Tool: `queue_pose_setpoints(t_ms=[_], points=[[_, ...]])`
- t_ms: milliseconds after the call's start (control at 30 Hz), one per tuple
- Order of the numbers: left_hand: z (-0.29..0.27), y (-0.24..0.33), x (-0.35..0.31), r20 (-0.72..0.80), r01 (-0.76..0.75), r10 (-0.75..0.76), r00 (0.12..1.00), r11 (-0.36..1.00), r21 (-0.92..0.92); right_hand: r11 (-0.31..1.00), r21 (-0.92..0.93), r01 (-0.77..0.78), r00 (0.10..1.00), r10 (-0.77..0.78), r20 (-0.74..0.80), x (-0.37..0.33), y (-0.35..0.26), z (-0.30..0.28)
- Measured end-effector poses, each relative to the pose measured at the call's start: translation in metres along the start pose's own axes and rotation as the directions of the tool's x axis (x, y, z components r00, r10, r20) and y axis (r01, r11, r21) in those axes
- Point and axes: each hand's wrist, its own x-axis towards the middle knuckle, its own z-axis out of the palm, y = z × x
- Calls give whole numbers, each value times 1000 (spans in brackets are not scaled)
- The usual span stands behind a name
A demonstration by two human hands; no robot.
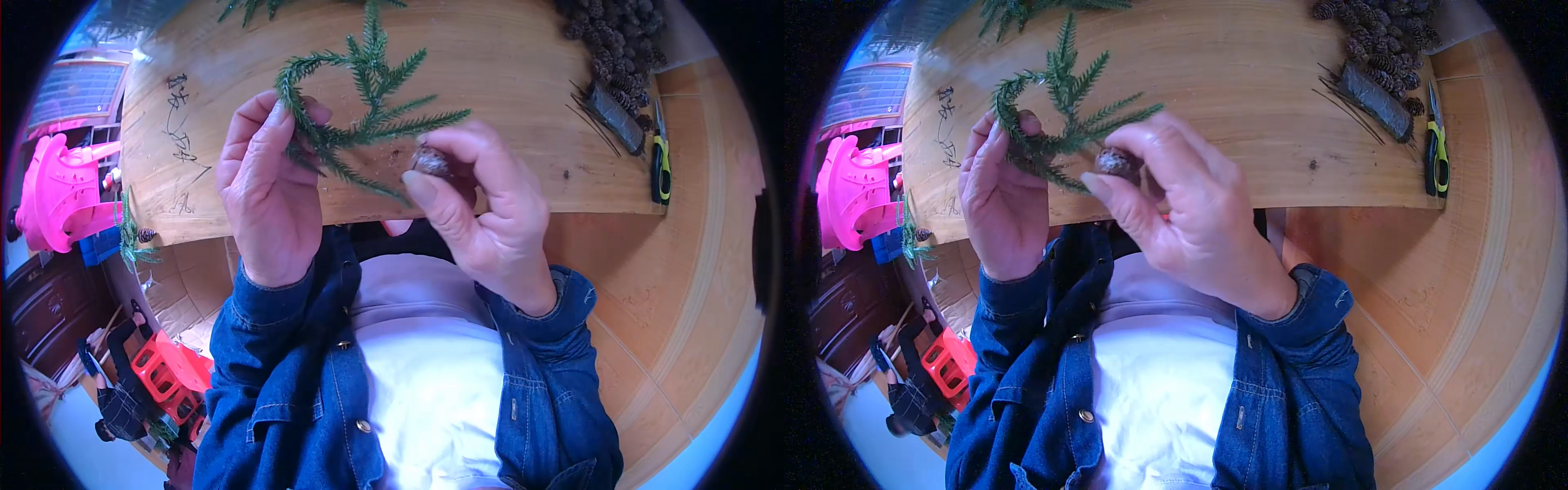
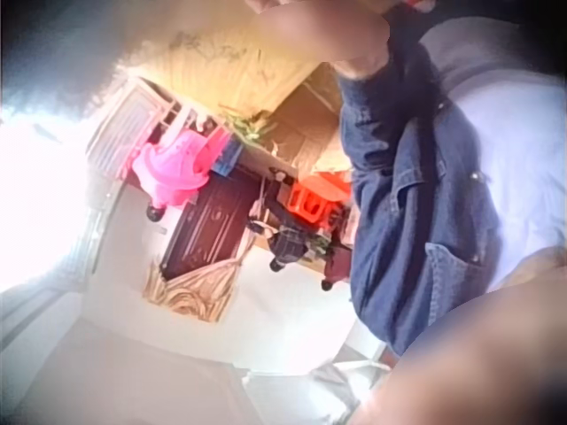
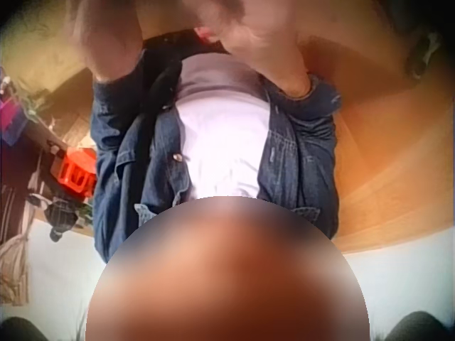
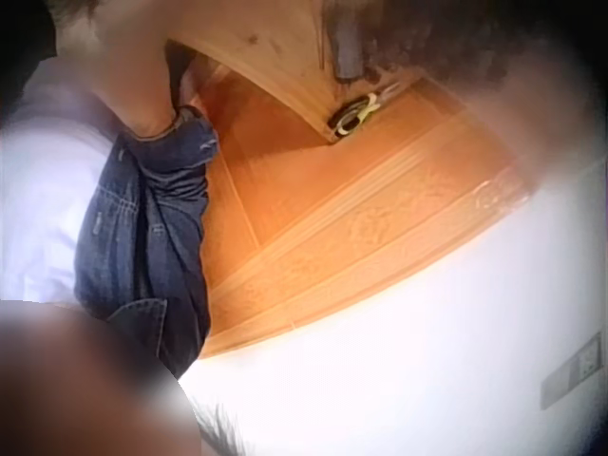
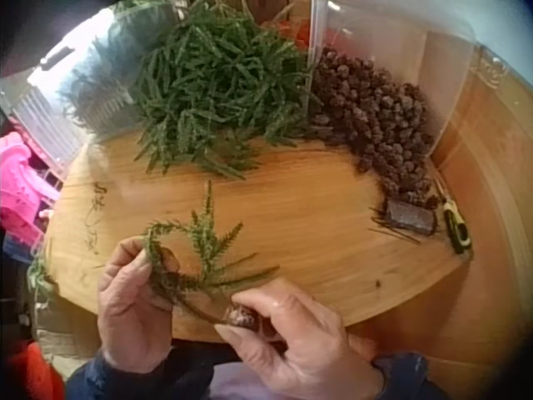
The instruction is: Assembling small decorative wreaths using pine branches, pinecones, and wire.
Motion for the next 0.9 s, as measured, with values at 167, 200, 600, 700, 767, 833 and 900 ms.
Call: queue_pose_setpoints(t_ms=[167, 200, 600, 700, 767, 833, 900], points=[[-4, -2, 0, 3, -7, 7, 1000, 1000, -4, 998, 56, 6, 997, -2, -77, 5, -1, -14], [-6, -2, 0, 20, -6, 6, 1000, 1000, -1, 990, 139, -38, 993, 53, -103, 6, -2, -15], [6, -6, -4, 20, -195, 196, 980, 948, 250, 994, 104, 42, 999, -39, -26, 1, -10, -21], [4, -4, -5, 26, -192, 192, 981, 949, 249, 995, 57, 81, 996, -83, 28, 1, -9, -19], [2, -1, -4, 25, -135, 133, 991, 970, 202, 997, 49, 54, 998, -55, 20, 2, -6, -18], [0, -1, -3, 32, -119, 115, 993, 976, 183, 994, 110, 22, 999, -19, -26, 1, -4, -17], [-2, -1, -2, 41, -88, 83, 996, 985, 147, 971, 237, -33, 993, 60, -105, 0, -2, -16]])
